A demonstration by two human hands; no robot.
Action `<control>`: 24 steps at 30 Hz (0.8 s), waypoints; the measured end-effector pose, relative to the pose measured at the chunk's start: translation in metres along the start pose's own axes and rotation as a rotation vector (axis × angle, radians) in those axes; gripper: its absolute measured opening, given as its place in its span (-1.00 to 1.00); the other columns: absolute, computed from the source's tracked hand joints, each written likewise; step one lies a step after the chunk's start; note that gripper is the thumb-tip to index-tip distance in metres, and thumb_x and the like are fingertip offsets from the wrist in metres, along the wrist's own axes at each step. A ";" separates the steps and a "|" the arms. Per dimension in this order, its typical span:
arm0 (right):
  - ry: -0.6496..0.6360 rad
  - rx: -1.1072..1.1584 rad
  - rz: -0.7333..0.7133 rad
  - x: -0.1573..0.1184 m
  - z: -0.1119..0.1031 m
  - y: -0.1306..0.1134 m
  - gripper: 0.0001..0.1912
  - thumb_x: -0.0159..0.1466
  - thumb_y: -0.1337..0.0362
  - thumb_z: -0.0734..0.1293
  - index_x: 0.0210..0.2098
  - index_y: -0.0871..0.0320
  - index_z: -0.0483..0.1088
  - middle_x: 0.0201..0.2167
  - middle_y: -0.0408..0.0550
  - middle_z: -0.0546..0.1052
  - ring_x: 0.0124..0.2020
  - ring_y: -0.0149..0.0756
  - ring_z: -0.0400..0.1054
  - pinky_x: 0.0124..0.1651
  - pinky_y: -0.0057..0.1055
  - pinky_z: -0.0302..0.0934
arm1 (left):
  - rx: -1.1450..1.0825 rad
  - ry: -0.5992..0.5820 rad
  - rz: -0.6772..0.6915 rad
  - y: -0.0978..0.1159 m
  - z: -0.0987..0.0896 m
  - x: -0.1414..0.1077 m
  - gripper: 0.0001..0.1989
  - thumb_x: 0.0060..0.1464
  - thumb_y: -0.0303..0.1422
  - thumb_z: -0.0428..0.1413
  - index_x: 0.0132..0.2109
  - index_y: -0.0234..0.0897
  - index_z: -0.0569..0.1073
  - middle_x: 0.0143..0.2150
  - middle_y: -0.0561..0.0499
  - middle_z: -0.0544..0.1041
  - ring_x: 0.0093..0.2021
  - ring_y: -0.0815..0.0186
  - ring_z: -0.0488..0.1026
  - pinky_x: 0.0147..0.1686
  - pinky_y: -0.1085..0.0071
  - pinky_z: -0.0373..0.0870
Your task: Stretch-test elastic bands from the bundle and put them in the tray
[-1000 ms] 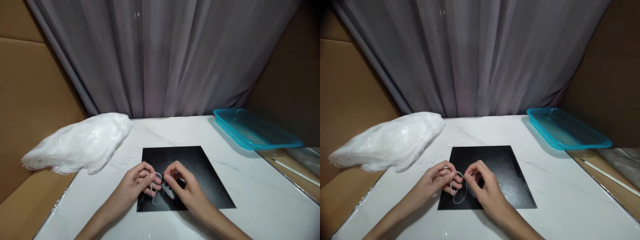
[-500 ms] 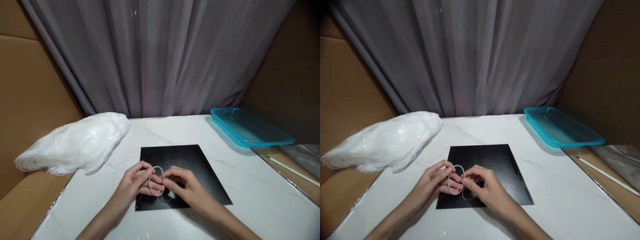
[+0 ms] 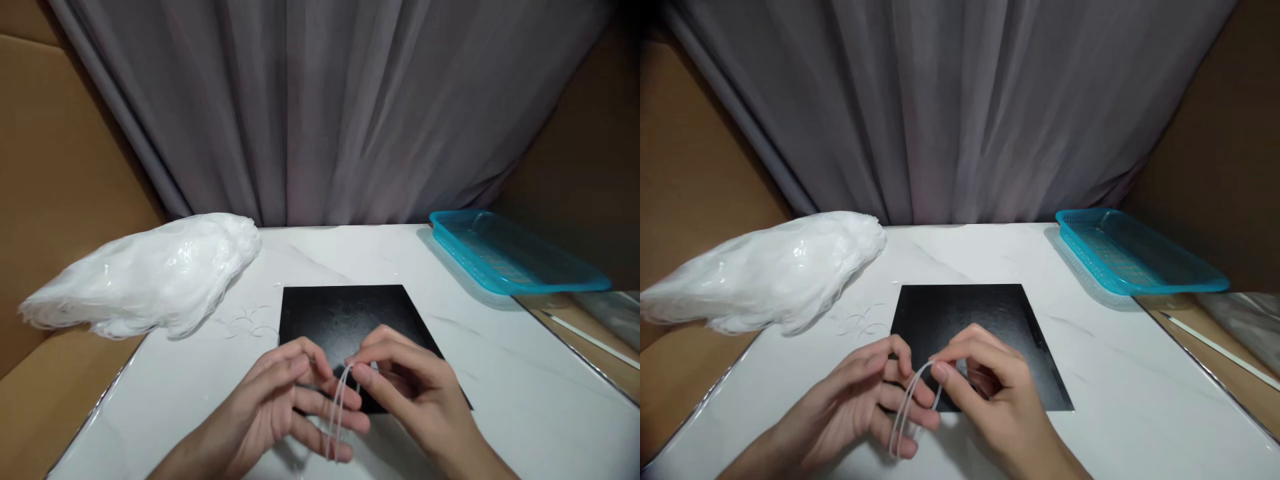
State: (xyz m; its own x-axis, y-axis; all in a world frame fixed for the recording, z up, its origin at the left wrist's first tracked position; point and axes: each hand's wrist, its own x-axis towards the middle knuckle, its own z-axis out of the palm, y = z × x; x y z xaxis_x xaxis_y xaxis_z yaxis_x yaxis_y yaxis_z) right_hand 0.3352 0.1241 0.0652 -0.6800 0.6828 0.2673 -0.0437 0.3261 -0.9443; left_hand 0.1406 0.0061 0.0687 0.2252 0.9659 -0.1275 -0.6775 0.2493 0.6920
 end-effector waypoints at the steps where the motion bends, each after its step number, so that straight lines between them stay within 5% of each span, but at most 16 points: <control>1: 0.008 -0.008 -0.005 0.000 0.000 0.000 -0.82 0.42 0.12 0.42 -0.25 0.02 0.64 -0.39 -0.06 0.49 -0.48 -0.37 0.24 -0.50 -0.40 -0.01 | 0.016 -0.009 0.005 0.000 0.000 0.000 -0.71 0.48 -0.26 -0.08 -0.06 -0.33 0.47 0.01 -0.32 0.62 0.06 0.01 0.63 -0.08 0.18 0.61; 11: 0.095 -0.062 0.004 0.003 -0.008 0.003 -0.84 0.41 0.16 0.43 -0.20 0.05 0.67 -0.39 -0.06 0.51 -0.57 -0.44 0.07 -0.56 -0.41 -0.10 | 0.228 0.081 -0.023 -0.009 0.000 0.004 -0.85 0.33 -0.29 0.21 -0.12 -0.27 0.63 -0.04 -0.16 0.64 -0.08 0.28 0.62 -0.04 0.41 0.48; 24: 0.112 -0.072 0.063 -0.003 -0.008 0.002 -0.74 0.45 0.05 0.37 -0.25 0.08 0.56 -0.41 -0.05 0.51 -0.50 -0.35 0.28 -0.54 -0.41 0.02 | 0.041 0.082 0.000 -0.008 -0.003 0.010 -0.76 0.47 -0.31 -0.06 -0.15 -0.30 0.41 -0.04 -0.33 0.66 0.03 0.05 0.64 0.11 0.13 0.46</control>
State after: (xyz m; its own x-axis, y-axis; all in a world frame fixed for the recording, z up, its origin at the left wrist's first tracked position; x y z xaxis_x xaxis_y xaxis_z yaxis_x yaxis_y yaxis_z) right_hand 0.3423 0.1281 0.0637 -0.5940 0.7704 0.2317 0.0513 0.3237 -0.9448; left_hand 0.1461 0.0142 0.0599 0.1659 0.9688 -0.1839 -0.6478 0.2477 0.7205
